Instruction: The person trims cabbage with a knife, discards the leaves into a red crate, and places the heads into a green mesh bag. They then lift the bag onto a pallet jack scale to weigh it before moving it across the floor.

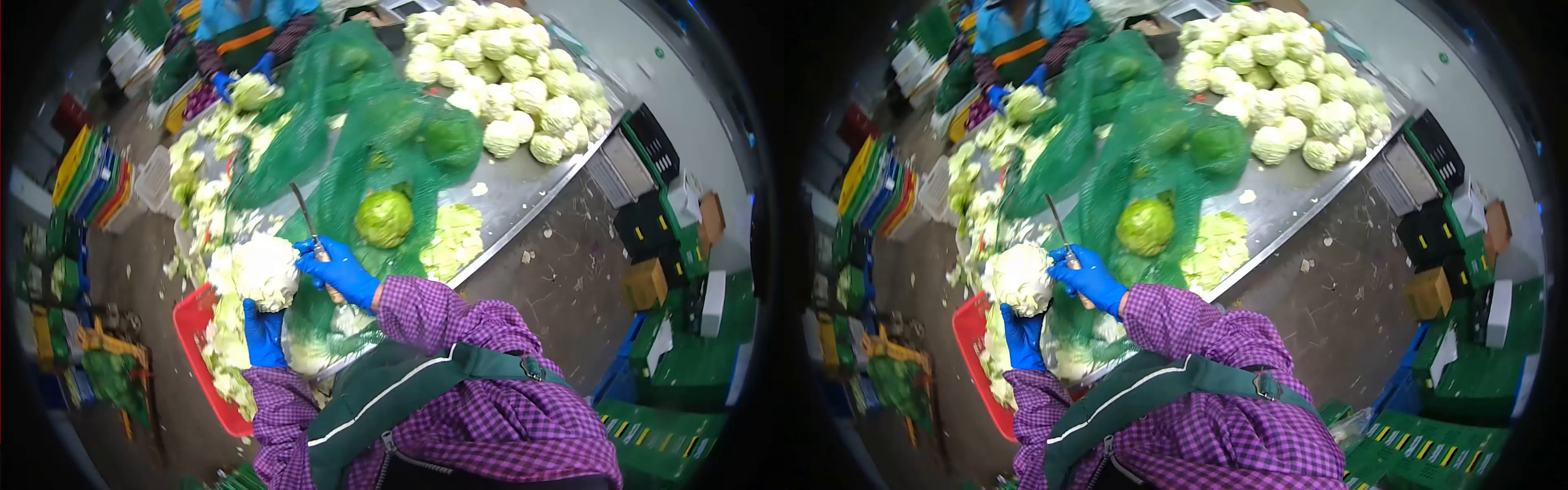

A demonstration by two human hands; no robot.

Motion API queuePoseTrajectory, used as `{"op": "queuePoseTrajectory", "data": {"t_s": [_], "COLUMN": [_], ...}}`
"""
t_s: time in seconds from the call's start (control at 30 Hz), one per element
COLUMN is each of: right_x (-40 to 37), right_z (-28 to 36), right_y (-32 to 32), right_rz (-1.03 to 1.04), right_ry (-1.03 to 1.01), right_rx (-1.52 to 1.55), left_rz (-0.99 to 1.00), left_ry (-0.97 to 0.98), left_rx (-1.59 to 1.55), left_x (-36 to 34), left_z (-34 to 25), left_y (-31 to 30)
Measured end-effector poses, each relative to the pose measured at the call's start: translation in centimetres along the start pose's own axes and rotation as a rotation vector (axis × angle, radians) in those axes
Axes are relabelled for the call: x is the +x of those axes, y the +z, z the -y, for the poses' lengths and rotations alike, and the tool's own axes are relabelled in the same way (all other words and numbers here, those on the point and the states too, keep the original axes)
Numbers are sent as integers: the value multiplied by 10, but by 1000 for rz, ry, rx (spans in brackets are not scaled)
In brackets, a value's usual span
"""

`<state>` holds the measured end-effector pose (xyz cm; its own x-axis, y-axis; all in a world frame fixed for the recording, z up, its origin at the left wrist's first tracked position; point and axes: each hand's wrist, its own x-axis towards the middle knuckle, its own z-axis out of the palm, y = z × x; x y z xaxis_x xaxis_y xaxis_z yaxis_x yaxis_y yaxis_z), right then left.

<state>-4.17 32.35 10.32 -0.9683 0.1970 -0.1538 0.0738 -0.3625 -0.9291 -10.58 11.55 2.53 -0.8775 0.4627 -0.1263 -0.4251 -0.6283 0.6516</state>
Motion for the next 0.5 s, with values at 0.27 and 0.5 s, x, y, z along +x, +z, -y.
{"op": "queuePoseTrajectory", "data": {"t_s": [0.27, 0.5], "right_x": [-27, -83], "right_z": [59, 44], "right_y": [-210, -325], "right_rz": [-421, -671], "right_ry": [-177, -52], "right_rx": [176, 225], "left_rz": [177, 413], "left_ry": [-366, -256], "left_rx": [-51, 457], "left_x": [125, 261], "left_z": [111, 246], "left_y": [213, 416]}}
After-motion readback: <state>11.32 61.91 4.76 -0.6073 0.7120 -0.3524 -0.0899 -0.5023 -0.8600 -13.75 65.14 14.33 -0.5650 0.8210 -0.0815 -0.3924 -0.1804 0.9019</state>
